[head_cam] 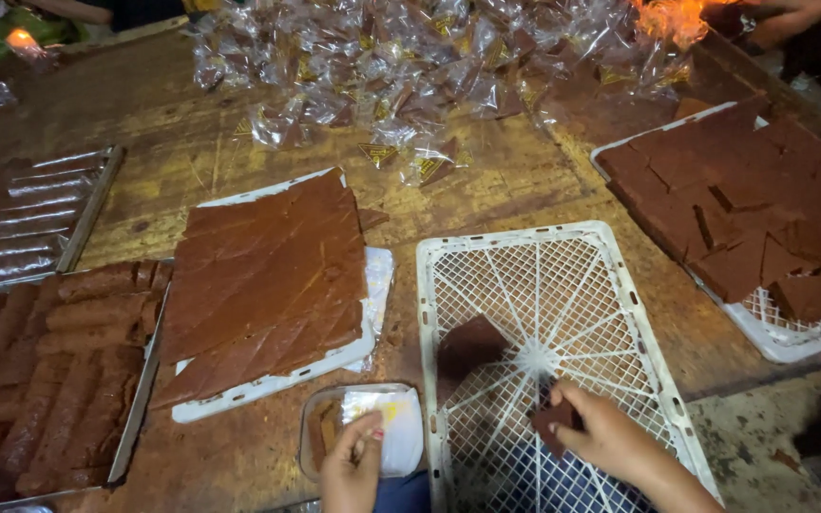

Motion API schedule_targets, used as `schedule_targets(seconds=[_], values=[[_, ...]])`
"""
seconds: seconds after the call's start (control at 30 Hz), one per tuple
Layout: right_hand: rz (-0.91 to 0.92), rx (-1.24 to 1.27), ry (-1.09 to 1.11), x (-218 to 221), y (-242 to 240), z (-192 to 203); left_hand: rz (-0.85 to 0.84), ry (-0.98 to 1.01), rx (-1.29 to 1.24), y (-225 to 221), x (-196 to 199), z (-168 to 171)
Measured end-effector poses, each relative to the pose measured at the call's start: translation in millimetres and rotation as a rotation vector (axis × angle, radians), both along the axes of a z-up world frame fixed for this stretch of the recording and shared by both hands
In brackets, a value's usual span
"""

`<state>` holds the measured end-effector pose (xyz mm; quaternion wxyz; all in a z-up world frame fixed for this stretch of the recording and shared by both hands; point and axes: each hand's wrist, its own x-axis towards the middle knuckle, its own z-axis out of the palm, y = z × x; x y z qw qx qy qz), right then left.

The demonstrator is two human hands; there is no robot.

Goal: Wrapping individual food strips in plastic and placing them into a container

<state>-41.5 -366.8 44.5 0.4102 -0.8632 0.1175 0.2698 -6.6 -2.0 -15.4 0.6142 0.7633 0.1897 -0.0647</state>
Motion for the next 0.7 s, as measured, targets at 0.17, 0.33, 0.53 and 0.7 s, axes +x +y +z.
schedule_targets(seconds=[0.17, 0.33, 0.53, 0.7], values=[[-0.079, 0.283, -0.114, 14.6, -6.5, -2.7, -0.028, 0.004, -0.134, -6.8, 6.3, 1.9], [-0.079, 0.384, -0.481, 27.1, 28.5, 69.0, -0.273, 0.063, 0.069, -18.4, 17.6, 55.6], [0.184, 0.434, -0.946, 12.7, 104.9, 63.2, -0.544, -0.248, 0.262, -62.3, 13.6, 102.6], [-0.052, 0.229, -0.967, 15.9, 83.3, 13.0, -0.536, -0.633, 0.427, -92.1, -2.4, 78.7]])
